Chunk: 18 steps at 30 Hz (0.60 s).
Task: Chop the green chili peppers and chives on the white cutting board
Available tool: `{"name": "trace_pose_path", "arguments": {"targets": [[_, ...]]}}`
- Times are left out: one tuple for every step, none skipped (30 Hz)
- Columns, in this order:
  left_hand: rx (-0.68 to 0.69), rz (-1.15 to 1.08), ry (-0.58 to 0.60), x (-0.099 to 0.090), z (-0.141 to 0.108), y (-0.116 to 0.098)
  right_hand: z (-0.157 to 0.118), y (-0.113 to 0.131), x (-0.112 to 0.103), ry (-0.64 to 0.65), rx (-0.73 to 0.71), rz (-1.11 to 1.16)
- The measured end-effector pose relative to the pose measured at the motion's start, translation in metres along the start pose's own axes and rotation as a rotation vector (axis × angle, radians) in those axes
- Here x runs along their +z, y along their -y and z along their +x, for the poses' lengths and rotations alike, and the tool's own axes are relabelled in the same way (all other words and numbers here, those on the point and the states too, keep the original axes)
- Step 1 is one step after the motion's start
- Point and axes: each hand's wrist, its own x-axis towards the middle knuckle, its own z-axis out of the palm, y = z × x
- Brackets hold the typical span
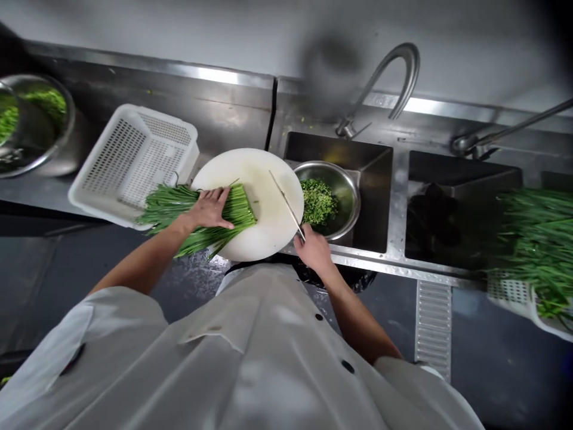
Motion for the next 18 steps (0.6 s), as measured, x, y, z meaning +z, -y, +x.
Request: {"name": "trace_pose_path", "arguments": {"targets": [[0.002, 0.018, -0.006, 0.002, -0.007, -0.010, 0.013, 0.015, 0.003, -0.015, -0.003, -0.118], [-0.007, 0.033, -0.002, 0.005, -0.014, -0.020, 0.026, 0.028, 0.007, -0.020, -0.008, -0.206], [-0.022, 0.044, 0.008, 0.007, -0.020, -0.028, 0.038, 0.039, 0.012, -0.022, -0.017, -0.272], [-0.035, 0.053, 0.016, 0.010, -0.024, -0.036, 0.049, 0.047, 0.016, -0.026, -0.028, -0.321], [-0.043, 0.060, 0.017, 0.012, -0.028, -0.042, 0.057, 0.053, 0.020, -0.031, -0.036, -0.354], [-0.051, 0.067, 0.012, 0.015, -0.031, -0.047, 0.063, 0.057, 0.023, -0.034, -0.040, -0.369], [-0.057, 0.070, 0.001, 0.018, -0.032, -0.050, 0.068, 0.060, 0.026, -0.034, -0.040, -0.368], [-0.064, 0.070, -0.013, 0.021, -0.032, -0.053, 0.070, 0.061, 0.028, -0.028, -0.038, -0.352], [-0.070, 0.067, -0.027, 0.023, -0.031, -0.054, 0.070, 0.062, 0.030, -0.020, -0.036, -0.323], [-0.073, 0.063, -0.040, 0.025, -0.029, -0.054, 0.069, 0.062, 0.030, -0.015, -0.035, -0.287], [-0.068, 0.059, -0.052, 0.026, -0.026, -0.053, 0.068, 0.063, 0.030, -0.013, -0.034, -0.248], [-0.057, 0.056, -0.060, 0.026, -0.022, -0.050, 0.066, 0.062, 0.029, -0.014, -0.033, -0.207], [-0.042, 0.053, -0.066, 0.025, -0.017, -0.046, 0.063, 0.061, 0.027, -0.018, -0.031, -0.163], [-0.025, 0.049, -0.068, 0.024, -0.012, -0.041, 0.060, 0.060, 0.026, -0.023, -0.032, -0.117], [-0.008, 0.041, -0.069, 0.022, -0.007, -0.035, 0.057, 0.057, 0.023, -0.030, -0.033, -0.066], [0.010, 0.029, -0.070, 0.020, -0.002, -0.029, 0.053, 0.053, 0.021, -0.038, -0.034, -0.009], [0.028, 0.011, -0.075, 0.017, 0.003, -0.024, 0.048, 0.048, 0.019, -0.051, -0.032, 0.053], [0.044, -0.010, -0.086, 0.015, 0.008, -0.019, 0.042, 0.042, 0.017, -0.066, -0.026, 0.121]]}}
